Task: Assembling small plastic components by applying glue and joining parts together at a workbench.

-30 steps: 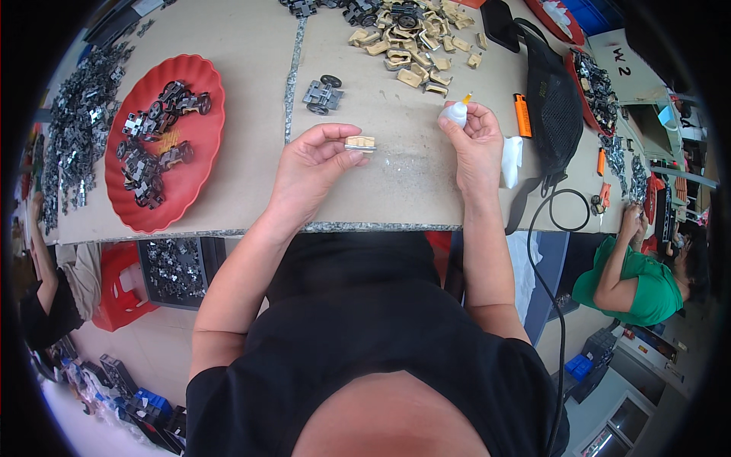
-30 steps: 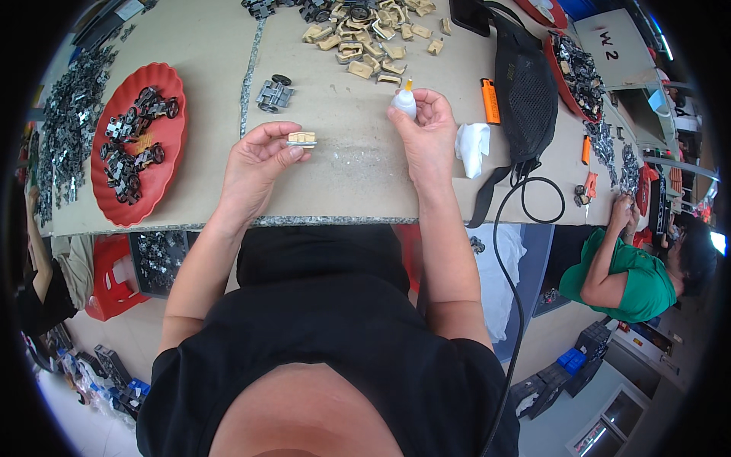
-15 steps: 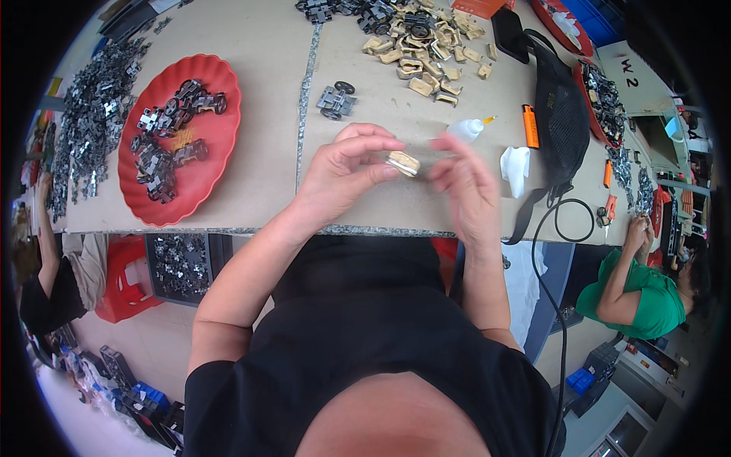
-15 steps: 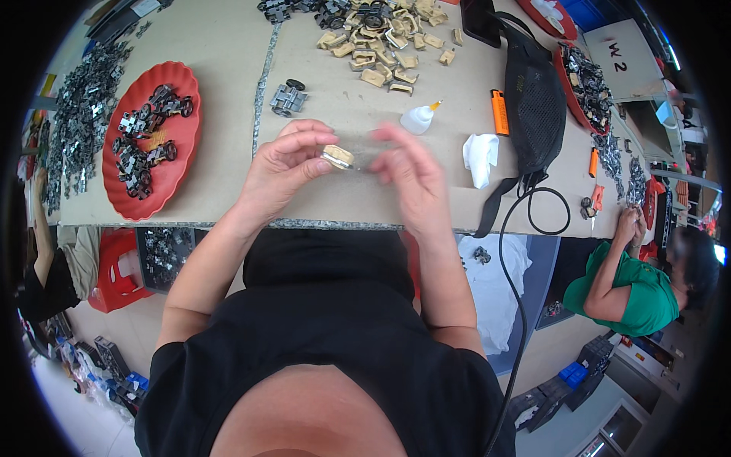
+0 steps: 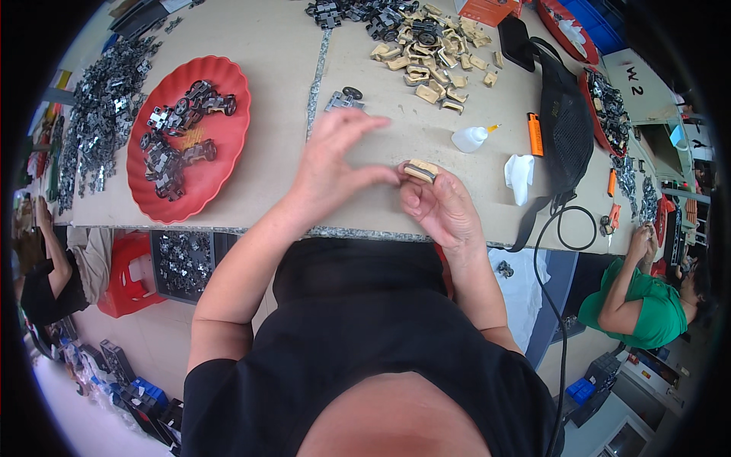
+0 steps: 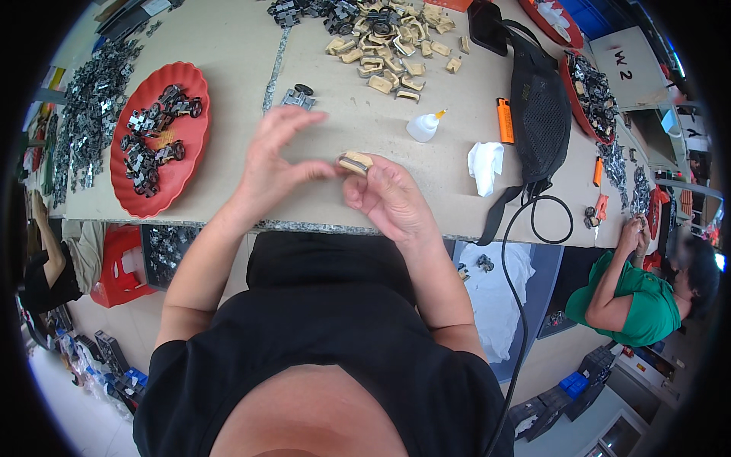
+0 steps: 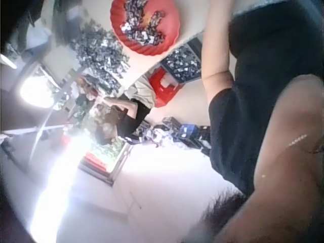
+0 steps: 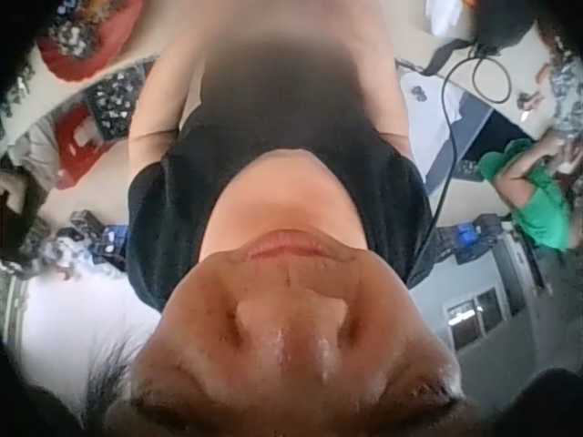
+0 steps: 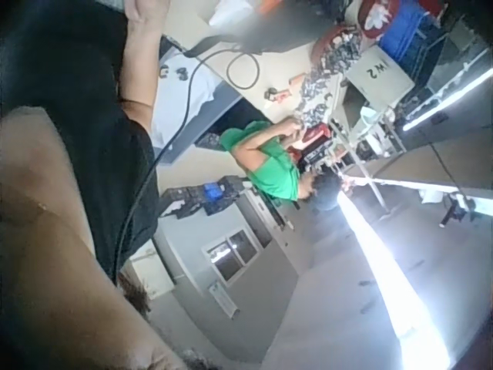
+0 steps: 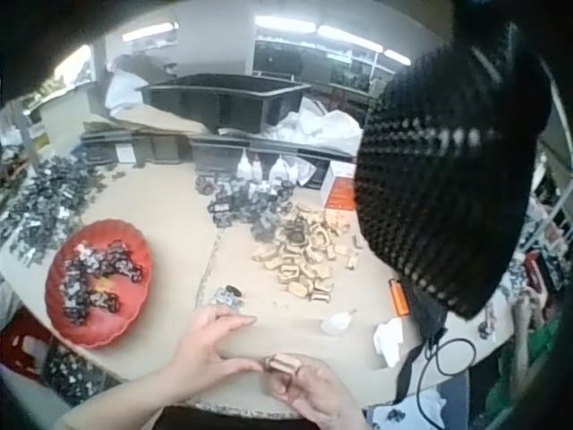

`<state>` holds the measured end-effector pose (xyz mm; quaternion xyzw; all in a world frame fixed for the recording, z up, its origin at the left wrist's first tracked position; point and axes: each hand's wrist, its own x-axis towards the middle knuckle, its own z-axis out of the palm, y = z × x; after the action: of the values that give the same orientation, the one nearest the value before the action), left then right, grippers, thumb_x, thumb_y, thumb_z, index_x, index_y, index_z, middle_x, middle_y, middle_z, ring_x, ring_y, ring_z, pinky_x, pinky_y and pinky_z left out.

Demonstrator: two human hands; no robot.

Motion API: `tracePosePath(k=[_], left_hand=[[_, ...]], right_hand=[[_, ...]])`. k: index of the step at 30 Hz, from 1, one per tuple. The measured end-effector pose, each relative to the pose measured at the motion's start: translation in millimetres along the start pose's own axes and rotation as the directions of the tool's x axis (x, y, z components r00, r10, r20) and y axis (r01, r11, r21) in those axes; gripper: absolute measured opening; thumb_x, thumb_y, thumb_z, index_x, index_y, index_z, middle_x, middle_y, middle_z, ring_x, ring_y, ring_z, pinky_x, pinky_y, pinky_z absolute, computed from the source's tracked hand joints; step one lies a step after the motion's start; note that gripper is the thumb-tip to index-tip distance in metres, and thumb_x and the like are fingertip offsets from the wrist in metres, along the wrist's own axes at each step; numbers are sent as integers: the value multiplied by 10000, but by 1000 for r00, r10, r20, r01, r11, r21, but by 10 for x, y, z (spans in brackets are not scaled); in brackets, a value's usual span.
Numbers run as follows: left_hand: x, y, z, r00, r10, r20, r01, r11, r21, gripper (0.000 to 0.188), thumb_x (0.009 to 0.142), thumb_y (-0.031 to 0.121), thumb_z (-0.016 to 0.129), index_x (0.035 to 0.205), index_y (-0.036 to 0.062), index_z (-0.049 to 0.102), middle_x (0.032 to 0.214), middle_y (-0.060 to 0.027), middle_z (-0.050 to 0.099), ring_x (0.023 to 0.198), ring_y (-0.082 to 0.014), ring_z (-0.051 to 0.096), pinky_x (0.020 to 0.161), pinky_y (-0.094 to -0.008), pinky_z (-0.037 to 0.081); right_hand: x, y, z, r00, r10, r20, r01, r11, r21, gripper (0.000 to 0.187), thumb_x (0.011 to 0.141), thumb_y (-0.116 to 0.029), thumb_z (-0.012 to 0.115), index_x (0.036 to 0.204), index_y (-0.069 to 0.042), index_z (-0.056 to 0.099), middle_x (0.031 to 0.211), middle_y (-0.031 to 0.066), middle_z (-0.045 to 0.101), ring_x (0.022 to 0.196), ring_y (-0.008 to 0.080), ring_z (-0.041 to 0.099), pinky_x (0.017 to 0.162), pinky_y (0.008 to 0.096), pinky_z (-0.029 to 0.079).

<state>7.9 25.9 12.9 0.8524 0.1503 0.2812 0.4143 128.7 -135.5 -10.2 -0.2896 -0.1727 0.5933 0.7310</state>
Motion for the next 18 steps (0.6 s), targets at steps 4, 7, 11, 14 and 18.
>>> tracePosePath(k=[4, 7, 11, 14, 18], left_hand=[[140, -165, -137, 995, 45, -85, -2, 894, 448, 431, 622, 159, 768, 1006, 60, 597, 1043, -104, 535, 989, -282, 510, 818, -373, 436], [235, -367, -198, 999, 9, 34, -25, 871, 491, 377, 666, 157, 734, 996, 56, 581, 1022, -83, 549, 956, -268, 535, 785, -364, 456], [251, -436, -302, 974, 81, 212, -194, 782, 592, 316, 729, 169, 678, 1001, 57, 563, 989, -66, 567, 927, -247, 556, 758, -349, 470], [231, -359, -309, 969, 135, 207, -230, 799, 555, 280, 736, 172, 674, 967, 59, 563, 976, -67, 574, 928, -246, 554, 758, -356, 470], [272, -303, -216, 983, 125, 132, -176, 837, 519, 261, 721, 132, 656, 951, 59, 556, 951, -63, 576, 920, -244, 553, 750, -365, 470]], right_hand=[[11, -16, -46, 1000, -24, -10, 24, 1000, 6, 435, 865, -295, 599, 1133, 34, 503, 1037, 118, 578, 748, 127, 494, 661, 258, 412], [30, -59, -13, 999, -53, 1, 53, 995, -80, 406, 853, -259, 611, 1123, 27, 507, 1038, 116, 580, 789, 134, 518, 692, 264, 420], [82, -111, 3, 991, -137, 4, 133, 956, -261, 374, 837, -216, 621, 1110, 18, 517, 1048, 107, 582, 883, 147, 544, 762, 272, 430], [153, -174, 41, 984, -170, -63, 134, 916, -377, 469, 801, -308, 658, 1103, 23, 517, 1034, 107, 575, 909, 151, 549, 783, 283, 436], [221, -195, 52, 979, -179, -95, 126, 907, -402, 495, 793, -323, 670, 1107, 26, 514, 1032, 112, 573, 920, 149, 547, 793, 292, 438]])
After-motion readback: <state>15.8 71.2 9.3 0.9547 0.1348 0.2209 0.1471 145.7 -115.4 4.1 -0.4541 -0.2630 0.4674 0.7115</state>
